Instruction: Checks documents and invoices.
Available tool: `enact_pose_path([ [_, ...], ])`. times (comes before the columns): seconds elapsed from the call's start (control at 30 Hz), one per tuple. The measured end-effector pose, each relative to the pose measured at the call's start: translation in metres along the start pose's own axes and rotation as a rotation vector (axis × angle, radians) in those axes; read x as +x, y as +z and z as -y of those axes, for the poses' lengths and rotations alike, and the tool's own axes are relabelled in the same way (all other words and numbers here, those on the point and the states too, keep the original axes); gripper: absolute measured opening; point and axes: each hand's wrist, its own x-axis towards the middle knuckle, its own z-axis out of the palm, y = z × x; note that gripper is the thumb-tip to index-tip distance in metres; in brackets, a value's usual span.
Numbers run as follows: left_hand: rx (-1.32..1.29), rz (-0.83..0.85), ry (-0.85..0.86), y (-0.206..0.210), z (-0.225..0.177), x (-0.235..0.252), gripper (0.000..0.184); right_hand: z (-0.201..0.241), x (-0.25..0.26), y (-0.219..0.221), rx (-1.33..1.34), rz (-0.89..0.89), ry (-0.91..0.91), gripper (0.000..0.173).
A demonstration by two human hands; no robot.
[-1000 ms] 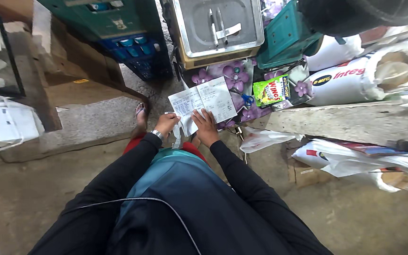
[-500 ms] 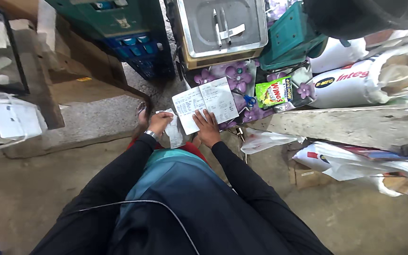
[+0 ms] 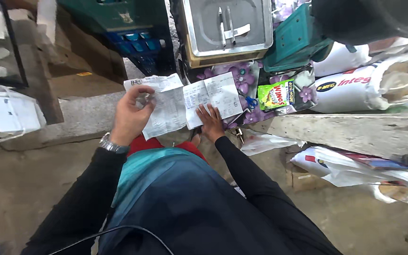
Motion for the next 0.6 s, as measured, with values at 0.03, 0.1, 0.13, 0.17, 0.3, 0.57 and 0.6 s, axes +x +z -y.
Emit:
enact_pose_path([
  [0.03,-0.042,-0.015,0.027,-0.005,-0.013,0.001,0.035,0.0,0.001,0.001,-0.006,-0.01,0.002,0.085],
  [0.1,-0.138,-0.045,0.066,-0.013,-0.033,0.001,0.04,0.003,0.0,-0.005,0.011,0.0,0.019,0.089],
  [0.13,-0.191,-0.053,0.081,-0.015,-0.043,0.001,0.043,0.004,-0.001,-0.006,0.017,-0.003,0.023,0.09],
  [0.17,-0.241,-0.055,0.1,-0.017,-0.051,-0.002,0.047,0.005,-0.002,-0.007,0.024,-0.006,0.02,0.09],
  [0.3,-0.348,-0.043,0.105,-0.023,-0.078,-0.026,0.053,0.011,-0.008,-0.027,0.12,-0.047,0.023,0.095],
  [0.57,-0.445,-0.023,0.234,-0.025,-0.109,-0.033,0.06,0.007,-0.007,-0.023,0.058,-0.059,0.009,0.072],
  [0.6,-0.432,-0.029,0.267,-0.025,-0.112,-0.034,0.061,0.006,-0.005,-0.021,0.024,-0.066,0.001,0.069],
])
